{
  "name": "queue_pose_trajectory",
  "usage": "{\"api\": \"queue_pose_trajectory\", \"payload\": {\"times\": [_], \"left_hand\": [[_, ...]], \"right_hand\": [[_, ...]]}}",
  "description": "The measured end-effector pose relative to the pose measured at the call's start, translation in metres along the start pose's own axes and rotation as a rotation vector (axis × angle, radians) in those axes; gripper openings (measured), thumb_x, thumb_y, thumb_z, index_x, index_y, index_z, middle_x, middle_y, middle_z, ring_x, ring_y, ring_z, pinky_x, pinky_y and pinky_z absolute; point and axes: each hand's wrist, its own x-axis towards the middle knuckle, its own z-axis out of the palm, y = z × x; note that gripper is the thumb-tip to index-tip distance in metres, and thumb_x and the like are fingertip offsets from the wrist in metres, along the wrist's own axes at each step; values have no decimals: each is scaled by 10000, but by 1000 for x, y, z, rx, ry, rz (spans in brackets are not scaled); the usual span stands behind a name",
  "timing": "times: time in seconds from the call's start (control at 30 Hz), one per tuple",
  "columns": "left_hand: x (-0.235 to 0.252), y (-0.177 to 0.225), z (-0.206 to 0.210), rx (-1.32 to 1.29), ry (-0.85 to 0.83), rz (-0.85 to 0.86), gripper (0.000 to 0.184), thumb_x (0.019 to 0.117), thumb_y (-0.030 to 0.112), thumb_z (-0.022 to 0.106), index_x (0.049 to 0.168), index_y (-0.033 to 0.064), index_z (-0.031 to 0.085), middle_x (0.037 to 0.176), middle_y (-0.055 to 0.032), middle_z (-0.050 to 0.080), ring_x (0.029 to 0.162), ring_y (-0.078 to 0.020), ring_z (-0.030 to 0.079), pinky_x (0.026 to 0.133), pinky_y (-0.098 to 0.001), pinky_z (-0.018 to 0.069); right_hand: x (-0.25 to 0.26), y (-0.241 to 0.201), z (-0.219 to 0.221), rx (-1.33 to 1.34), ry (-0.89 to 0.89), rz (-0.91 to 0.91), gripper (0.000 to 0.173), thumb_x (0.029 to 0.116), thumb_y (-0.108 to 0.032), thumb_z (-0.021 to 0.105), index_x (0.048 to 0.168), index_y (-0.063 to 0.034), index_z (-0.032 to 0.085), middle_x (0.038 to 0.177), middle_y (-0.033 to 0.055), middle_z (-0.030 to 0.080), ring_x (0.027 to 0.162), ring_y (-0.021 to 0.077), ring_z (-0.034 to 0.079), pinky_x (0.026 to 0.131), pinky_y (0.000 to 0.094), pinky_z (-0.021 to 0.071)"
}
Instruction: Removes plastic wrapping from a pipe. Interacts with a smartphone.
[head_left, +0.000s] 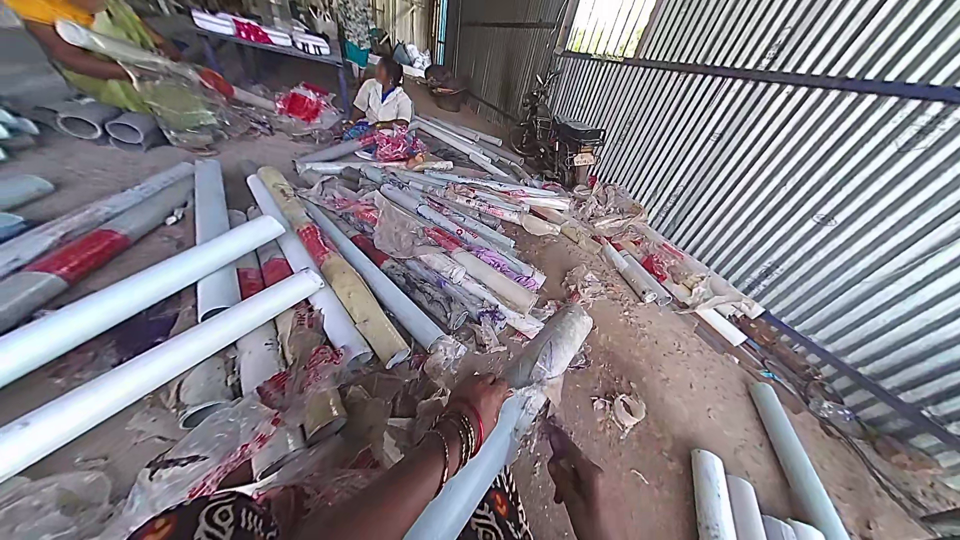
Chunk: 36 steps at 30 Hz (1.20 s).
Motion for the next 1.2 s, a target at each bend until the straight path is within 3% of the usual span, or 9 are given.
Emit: {"api": "queue_pose_trajectory", "payload": {"times": [0.13, 0.5, 0.57, 0.63, 0.7, 0.77, 0.87, 1.07, 1.2], "left_hand": [[-4, 1, 2, -17, 13, 4, 460, 1140, 278, 357, 1376, -58, 564, 1424, -271, 559, 1375, -411, 511, 1137, -521, 392], [-12, -2, 5, -106, 84, 9, 447, 1140, 249, 352, 1344, -79, 576, 1376, -283, 588, 1331, -414, 549, 1123, -523, 406], [-14, -10, 12, -271, 235, -26, 410, 1131, 202, 379, 1287, -108, 596, 1281, -297, 633, 1260, -407, 600, 1105, -505, 423], [-15, -16, 18, -357, 359, -47, 375, 1116, 184, 421, 1201, -119, 624, 1156, -305, 669, 1159, -418, 645, 1049, -514, 459], [-21, -16, 18, -350, 379, -28, 368, 1112, 180, 432, 1190, -121, 628, 1132, -313, 676, 1135, -438, 655, 1024, -538, 474], [-22, -17, 23, -366, 418, -2, 351, 1101, 157, 451, 1180, -125, 644, 1108, -317, 685, 1104, -446, 667, 1006, -545, 483], [-15, -27, 24, -430, 448, -26, 355, 1098, 171, 466, 1169, -124, 649, 1095, -312, 687, 1095, -436, 670, 1014, -542, 481], [0, -44, 29, -775, 430, -190, 353, 1106, 216, 487, 1170, -101, 627, 1009, -261, 664, 896, -328, 674, 890, -473, 532], [0, -43, 34, -830, 436, -168, 327, 1093, 207, 516, 1112, -99, 632, 927, -212, 648, 792, -264, 640, 809, -427, 532]], "right_hand": [[-12, -32, 13, -421, 62, -43, 432, 958, -80, 576, 1370, 39, 625, 998, 258, 717, 738, 410, 713, 663, 572, 571], [23, -35, 40, -904, 96, 68, 544, 925, -17, 563, 1450, -153, 605, 1037, 266, 695, 741, 409, 711, 672, 535, 557], [40, -25, 36, -814, 121, 100, 481, 984, -56, 518, 1451, -136, 601, 1074, 263, 691, 775, 413, 716, 671, 544, 563], [60, -22, 17, -557, 76, 210, 451, 1063, -128, 438, 1505, -114, 529, 1211, 265, 668, 963, 432, 705, 831, 586, 551], [84, 3, -12, -196, 219, 251, 420, 1072, -92, 439, 1466, 31, 518, 1129, 282, 690, 942, 389, 690, 871, 538, 533], [100, 34, -44, 210, 391, 425, 364, 1104, -111, 406, 1411, 41, 529, 855, 113, 593, 609, 131, 508, 550, 281, 419], [97, 61, -72, 621, 508, 590, 335, 1108, -171, 408, 1377, -23, 539, 689, 33, 559, 438, 61, 434, 377, 206, 304], [38, 21, -21, 556, 398, 447, 390, 1047, -17, 421, 1428, 63, 406, 775, 60, 606, 454, 19, 453, 396, 173, 331], [10, -1, 21, 216, 188, 110, 465, 974, -62, 501, 1378, 145, 401, 871, 82, 629, 629, 48, 569, 577, 225, 487]]}}
